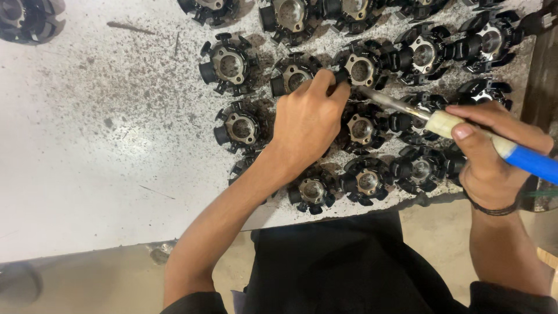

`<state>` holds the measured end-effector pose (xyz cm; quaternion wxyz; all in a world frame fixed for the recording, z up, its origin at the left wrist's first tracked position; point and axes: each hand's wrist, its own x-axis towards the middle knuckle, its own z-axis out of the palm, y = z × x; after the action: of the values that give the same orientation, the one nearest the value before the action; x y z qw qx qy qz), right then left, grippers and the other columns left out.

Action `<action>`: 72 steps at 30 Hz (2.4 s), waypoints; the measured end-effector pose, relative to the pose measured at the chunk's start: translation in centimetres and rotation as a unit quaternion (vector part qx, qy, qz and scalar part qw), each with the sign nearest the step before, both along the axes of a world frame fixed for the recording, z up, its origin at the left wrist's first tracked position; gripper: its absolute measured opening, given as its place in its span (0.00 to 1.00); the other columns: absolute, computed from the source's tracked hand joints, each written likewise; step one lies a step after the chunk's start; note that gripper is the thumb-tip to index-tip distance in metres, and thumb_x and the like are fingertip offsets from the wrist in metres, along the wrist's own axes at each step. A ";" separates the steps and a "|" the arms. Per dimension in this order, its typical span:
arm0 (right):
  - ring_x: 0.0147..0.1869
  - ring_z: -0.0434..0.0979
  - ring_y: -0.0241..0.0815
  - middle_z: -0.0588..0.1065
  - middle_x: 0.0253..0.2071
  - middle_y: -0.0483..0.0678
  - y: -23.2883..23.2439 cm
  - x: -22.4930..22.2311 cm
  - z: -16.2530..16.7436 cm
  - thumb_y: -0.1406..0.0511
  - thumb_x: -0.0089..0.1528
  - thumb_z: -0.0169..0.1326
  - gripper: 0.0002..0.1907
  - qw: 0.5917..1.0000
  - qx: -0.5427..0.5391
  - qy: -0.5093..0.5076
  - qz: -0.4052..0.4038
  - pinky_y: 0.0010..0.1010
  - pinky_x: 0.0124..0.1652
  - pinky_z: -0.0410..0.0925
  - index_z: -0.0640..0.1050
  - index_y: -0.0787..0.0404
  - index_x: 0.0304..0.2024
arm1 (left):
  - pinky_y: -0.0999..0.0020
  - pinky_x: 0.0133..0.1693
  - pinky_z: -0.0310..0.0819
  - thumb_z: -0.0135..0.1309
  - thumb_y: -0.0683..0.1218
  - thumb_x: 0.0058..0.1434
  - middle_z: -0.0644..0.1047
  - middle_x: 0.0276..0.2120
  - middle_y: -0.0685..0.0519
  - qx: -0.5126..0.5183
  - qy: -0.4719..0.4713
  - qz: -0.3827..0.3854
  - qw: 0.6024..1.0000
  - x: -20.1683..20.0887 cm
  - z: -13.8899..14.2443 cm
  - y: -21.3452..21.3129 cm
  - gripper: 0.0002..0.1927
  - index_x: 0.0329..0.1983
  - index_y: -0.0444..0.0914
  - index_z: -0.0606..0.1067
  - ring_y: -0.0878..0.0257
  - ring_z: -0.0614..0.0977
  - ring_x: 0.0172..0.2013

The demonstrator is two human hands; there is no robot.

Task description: The person uses a soldering iron to solder wires onto black rotor-like components arranged in rows on a workbench, working through them one at a time and setting finished pieces aside.

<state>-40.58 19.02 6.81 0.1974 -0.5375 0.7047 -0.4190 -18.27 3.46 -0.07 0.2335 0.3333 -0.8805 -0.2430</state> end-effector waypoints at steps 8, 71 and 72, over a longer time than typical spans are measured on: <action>0.36 0.79 0.38 0.80 0.39 0.58 -3.9 0.0 4.1 0.72 0.69 0.61 0.09 0.988 0.020 0.115 0.097 0.19 0.34 0.68 0.81 0.72 0.50 | 0.58 0.28 0.79 0.57 0.37 0.56 0.72 0.36 0.47 0.001 0.018 -0.008 1.000 -0.7 -0.5 0.5 0.09 0.41 0.34 0.79 0.53 0.83 0.34; 0.42 0.80 0.38 0.80 0.41 0.55 -13.6 -1.6 5.1 0.69 0.70 0.65 0.08 0.991 0.052 0.101 0.070 0.22 0.42 0.71 0.82 0.69 0.49 | 0.57 0.27 0.82 0.57 0.35 0.57 0.80 0.37 0.44 0.045 0.105 0.038 0.993 -4.8 -4.6 -9.4 0.08 0.40 0.32 0.79 0.49 0.84 0.27; 0.42 0.80 0.38 0.80 0.41 0.54 -13.5 -1.9 4.9 0.69 0.69 0.64 0.09 0.993 0.055 0.083 0.066 0.22 0.42 0.71 0.82 0.68 0.49 | 0.60 0.24 0.79 0.56 0.34 0.57 0.80 0.37 0.43 0.050 0.086 0.036 0.994 -4.3 -3.9 -9.4 0.09 0.41 0.31 0.79 0.52 0.83 0.25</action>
<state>-42.46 5.54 11.75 0.1949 -0.6041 0.7034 -0.3200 -22.52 -5.95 -3.96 0.2998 0.3536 -0.8314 -0.3063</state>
